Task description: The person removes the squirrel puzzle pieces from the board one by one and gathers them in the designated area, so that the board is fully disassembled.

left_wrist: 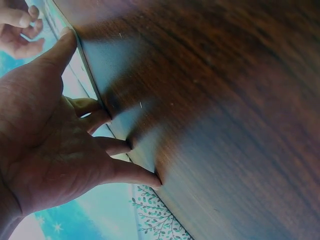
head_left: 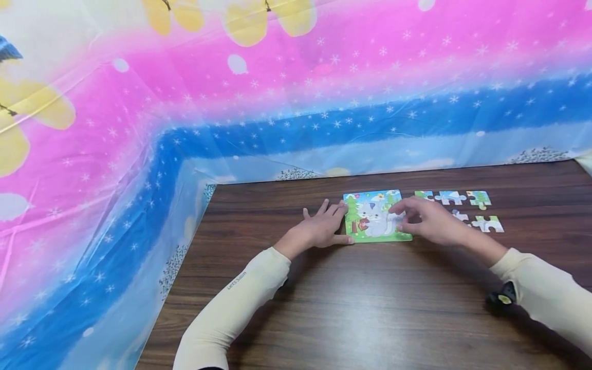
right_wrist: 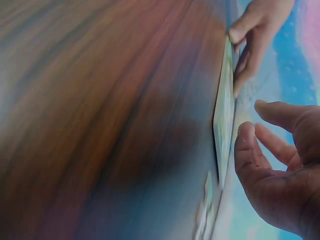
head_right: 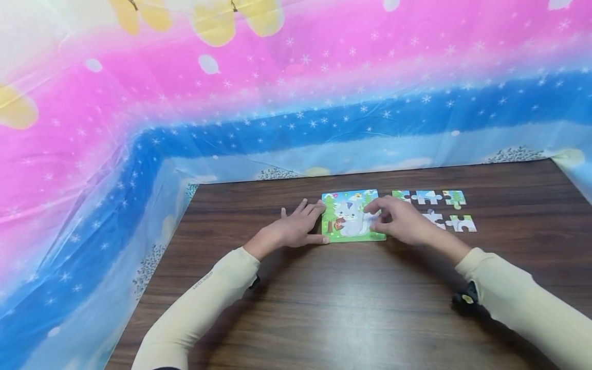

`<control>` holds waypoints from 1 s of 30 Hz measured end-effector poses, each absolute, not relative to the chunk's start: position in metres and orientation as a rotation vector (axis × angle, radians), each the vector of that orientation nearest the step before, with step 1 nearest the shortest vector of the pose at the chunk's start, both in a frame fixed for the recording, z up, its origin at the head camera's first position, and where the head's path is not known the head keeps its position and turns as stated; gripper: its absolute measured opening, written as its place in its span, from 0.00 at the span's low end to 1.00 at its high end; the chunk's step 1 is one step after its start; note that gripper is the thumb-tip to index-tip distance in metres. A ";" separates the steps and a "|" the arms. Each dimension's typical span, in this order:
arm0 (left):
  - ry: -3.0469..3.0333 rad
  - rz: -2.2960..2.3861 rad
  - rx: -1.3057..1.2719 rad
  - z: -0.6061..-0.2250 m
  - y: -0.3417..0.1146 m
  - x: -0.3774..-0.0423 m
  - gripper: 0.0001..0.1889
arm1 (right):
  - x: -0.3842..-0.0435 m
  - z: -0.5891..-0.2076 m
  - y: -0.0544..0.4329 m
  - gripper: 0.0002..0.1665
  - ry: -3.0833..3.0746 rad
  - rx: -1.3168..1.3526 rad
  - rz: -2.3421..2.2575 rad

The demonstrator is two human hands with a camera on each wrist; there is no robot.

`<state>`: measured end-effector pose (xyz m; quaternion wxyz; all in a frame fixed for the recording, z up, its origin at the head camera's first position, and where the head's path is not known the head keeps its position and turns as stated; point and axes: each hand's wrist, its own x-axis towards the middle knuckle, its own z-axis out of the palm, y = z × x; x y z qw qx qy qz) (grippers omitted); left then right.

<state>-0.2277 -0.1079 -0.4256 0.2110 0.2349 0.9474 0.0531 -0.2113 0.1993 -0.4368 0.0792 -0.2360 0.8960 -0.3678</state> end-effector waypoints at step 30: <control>2.635 0.141 0.654 -0.426 -0.108 -0.229 0.49 | -0.227 -0.450 0.122 0.41 2.504 -0.584 -1.113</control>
